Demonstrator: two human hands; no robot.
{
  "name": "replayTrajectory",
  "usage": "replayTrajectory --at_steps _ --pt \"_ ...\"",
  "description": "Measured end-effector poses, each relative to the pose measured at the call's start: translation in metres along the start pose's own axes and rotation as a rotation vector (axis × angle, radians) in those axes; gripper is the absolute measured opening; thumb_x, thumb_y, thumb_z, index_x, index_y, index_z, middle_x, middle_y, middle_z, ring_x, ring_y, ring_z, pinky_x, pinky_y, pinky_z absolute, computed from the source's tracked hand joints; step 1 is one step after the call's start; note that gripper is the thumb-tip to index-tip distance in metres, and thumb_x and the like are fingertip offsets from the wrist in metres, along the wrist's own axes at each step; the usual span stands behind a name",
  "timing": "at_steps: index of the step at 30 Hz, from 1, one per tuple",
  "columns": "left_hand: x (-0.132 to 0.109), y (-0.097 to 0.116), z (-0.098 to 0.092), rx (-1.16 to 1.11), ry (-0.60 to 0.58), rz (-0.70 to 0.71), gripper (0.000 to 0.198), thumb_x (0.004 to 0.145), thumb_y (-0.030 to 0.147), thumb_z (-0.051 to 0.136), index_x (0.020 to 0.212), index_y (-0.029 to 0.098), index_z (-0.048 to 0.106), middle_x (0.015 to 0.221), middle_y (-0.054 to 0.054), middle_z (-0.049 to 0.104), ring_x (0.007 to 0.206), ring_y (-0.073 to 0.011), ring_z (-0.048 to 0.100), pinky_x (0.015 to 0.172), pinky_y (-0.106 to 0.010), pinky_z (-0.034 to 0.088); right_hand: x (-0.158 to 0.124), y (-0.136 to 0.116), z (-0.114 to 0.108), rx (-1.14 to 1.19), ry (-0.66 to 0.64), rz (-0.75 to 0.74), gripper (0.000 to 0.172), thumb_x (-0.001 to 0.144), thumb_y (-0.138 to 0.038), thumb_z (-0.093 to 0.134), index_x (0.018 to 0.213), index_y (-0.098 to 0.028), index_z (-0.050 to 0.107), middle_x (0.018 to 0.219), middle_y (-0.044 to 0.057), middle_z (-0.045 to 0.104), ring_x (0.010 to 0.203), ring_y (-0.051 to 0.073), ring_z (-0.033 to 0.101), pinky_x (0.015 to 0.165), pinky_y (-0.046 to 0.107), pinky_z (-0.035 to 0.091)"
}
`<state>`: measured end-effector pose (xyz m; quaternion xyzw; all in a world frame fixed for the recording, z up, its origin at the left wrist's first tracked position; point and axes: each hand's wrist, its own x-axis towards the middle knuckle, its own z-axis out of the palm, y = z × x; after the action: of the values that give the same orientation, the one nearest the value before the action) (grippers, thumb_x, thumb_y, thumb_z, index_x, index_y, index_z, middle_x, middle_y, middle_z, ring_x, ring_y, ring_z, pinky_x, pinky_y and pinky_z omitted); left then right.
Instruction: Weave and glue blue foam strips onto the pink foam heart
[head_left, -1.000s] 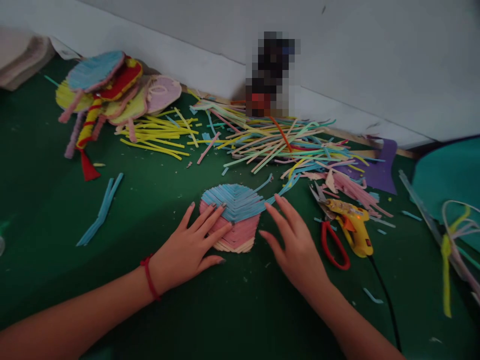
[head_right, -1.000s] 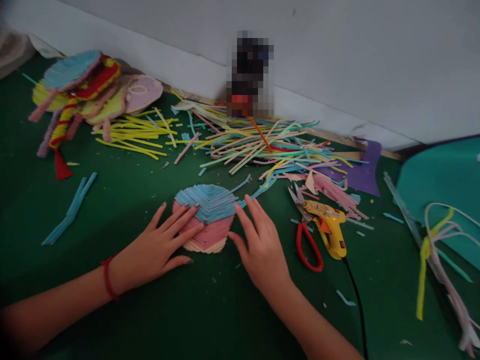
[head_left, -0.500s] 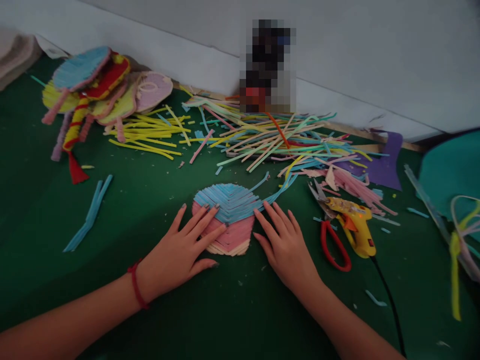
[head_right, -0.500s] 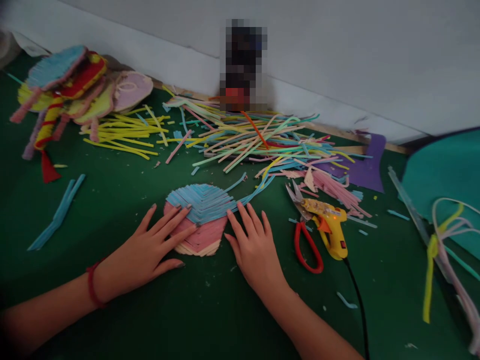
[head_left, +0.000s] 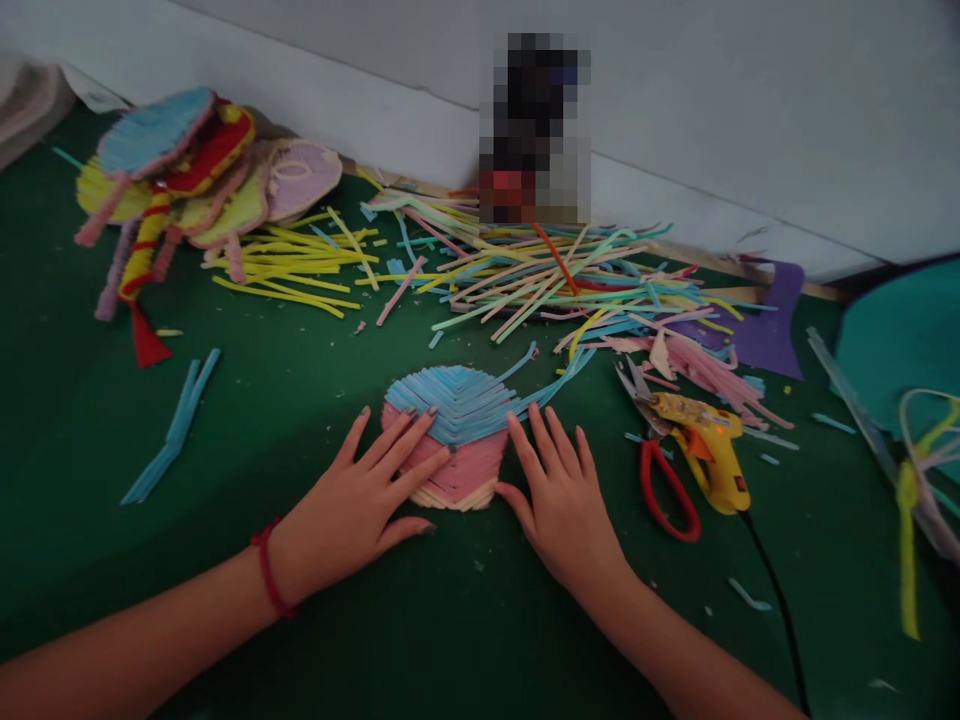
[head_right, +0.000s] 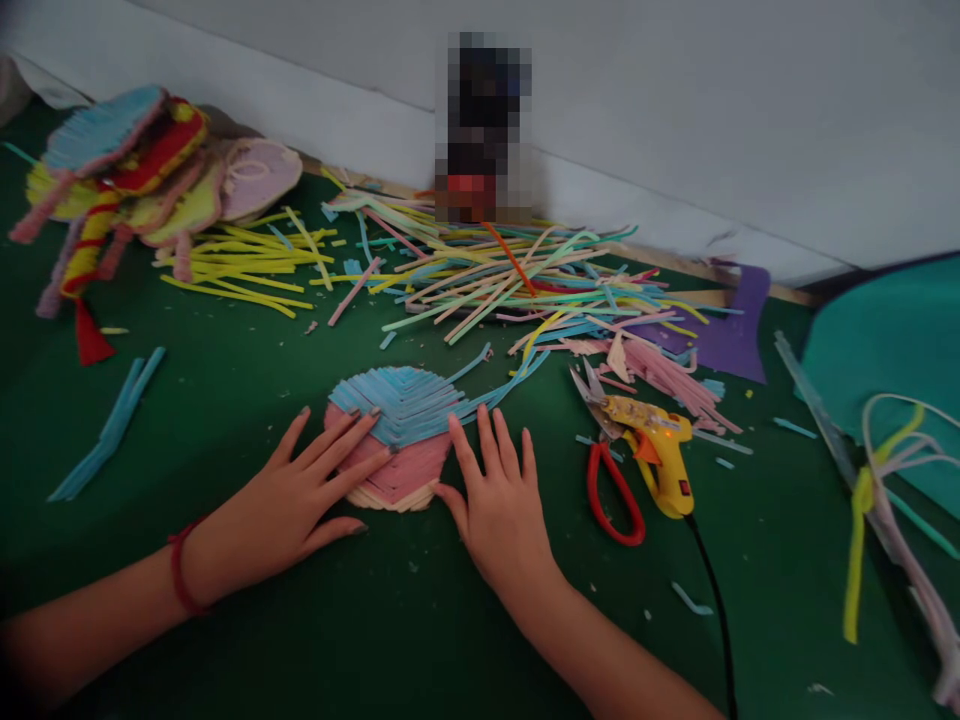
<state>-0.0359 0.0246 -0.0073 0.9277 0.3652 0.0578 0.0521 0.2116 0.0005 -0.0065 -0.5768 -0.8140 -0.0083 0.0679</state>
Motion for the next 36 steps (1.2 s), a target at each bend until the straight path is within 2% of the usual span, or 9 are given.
replayTrajectory --at_steps 6,11,16,18,21,24,31,36 --pt "-0.001 0.0 0.001 -0.009 0.002 -0.013 0.061 0.091 0.057 0.039 0.142 0.025 0.037 0.154 -0.014 0.025 0.138 -0.0328 0.031 0.111 -0.059 0.013 0.005 0.003 0.001 0.071 0.123 0.063 0.064 0.094 -0.04 0.041 0.149 -0.017 0.019 0.137 0.016 0.051 0.133 0.029 0.039 0.109 0.053 0.027" --pt "0.0 0.0 0.001 0.003 0.014 0.0 0.06 0.091 0.058 0.036 0.142 0.025 0.038 0.153 -0.015 0.027 0.137 -0.0331 0.031 0.111 -0.06 0.015 0.012 0.022 0.006 0.08 0.121 0.193 0.062 0.094 -0.045 0.039 0.148 -0.017 0.023 0.144 0.016 0.042 0.139 0.03 0.027 0.109 0.056 0.025" --pt "0.0 0.001 0.001 -0.002 0.012 -0.007 0.059 0.092 0.056 0.036 0.141 0.025 0.039 0.153 -0.014 0.026 0.138 -0.0327 0.03 0.111 -0.059 0.014 0.016 0.036 0.008 0.08 0.129 0.276 0.064 0.094 -0.046 0.038 0.149 -0.018 0.02 0.147 0.016 0.038 0.14 0.031 0.024 0.109 0.058 0.025" --pt "0.0 0.001 0.001 -0.018 0.014 -0.013 0.059 0.091 0.057 0.037 0.141 0.025 0.039 0.153 -0.014 0.026 0.138 -0.0324 0.031 0.112 -0.058 0.013 0.015 0.033 0.006 0.07 0.131 0.253 0.065 0.094 -0.045 0.037 0.15 -0.02 0.014 0.151 0.015 0.03 0.142 0.031 0.019 0.109 0.059 0.024" --pt "-0.001 0.001 0.002 -0.029 0.018 -0.013 0.06 0.091 0.057 0.039 0.142 0.026 0.038 0.154 -0.014 0.026 0.138 -0.0325 0.03 0.112 -0.058 0.012 0.012 0.019 0.003 0.045 0.114 0.143 0.068 0.094 -0.043 0.039 0.151 -0.023 0.009 0.155 0.013 0.018 0.143 0.031 0.013 0.11 0.059 0.022" --pt "-0.001 0.001 0.003 -0.023 0.014 -0.012 0.061 0.09 0.057 0.04 0.143 0.026 0.037 0.154 -0.014 0.025 0.138 -0.033 0.03 0.112 -0.059 0.012 0.006 0.003 0.0 0.035 0.045 0.006 0.067 0.094 -0.042 0.039 0.151 -0.023 0.008 0.155 0.012 0.019 0.144 0.03 0.013 0.11 0.059 0.021" --pt "-0.001 0.001 0.002 0.001 -0.013 -0.005 0.062 0.09 0.055 0.043 0.143 0.025 0.035 0.155 -0.015 0.021 0.139 -0.0344 0.028 0.11 -0.061 0.014 -0.002 -0.005 0.0 0.04 -0.053 -0.083 0.056 0.095 -0.042 0.038 0.147 -0.024 0.028 0.155 0.015 0.017 0.143 0.029 0.014 0.11 0.058 0.023" --pt "-0.001 0.001 0.001 -0.002 -0.019 -0.009 0.062 0.09 0.055 0.044 0.143 0.025 0.035 0.155 -0.014 0.022 0.139 -0.0347 0.028 0.11 -0.061 0.015 -0.002 -0.003 0.0 0.064 -0.096 -0.09 0.055 0.094 -0.044 0.039 0.146 -0.024 0.031 0.155 0.016 0.015 0.143 0.03 0.012 0.109 0.058 0.024"
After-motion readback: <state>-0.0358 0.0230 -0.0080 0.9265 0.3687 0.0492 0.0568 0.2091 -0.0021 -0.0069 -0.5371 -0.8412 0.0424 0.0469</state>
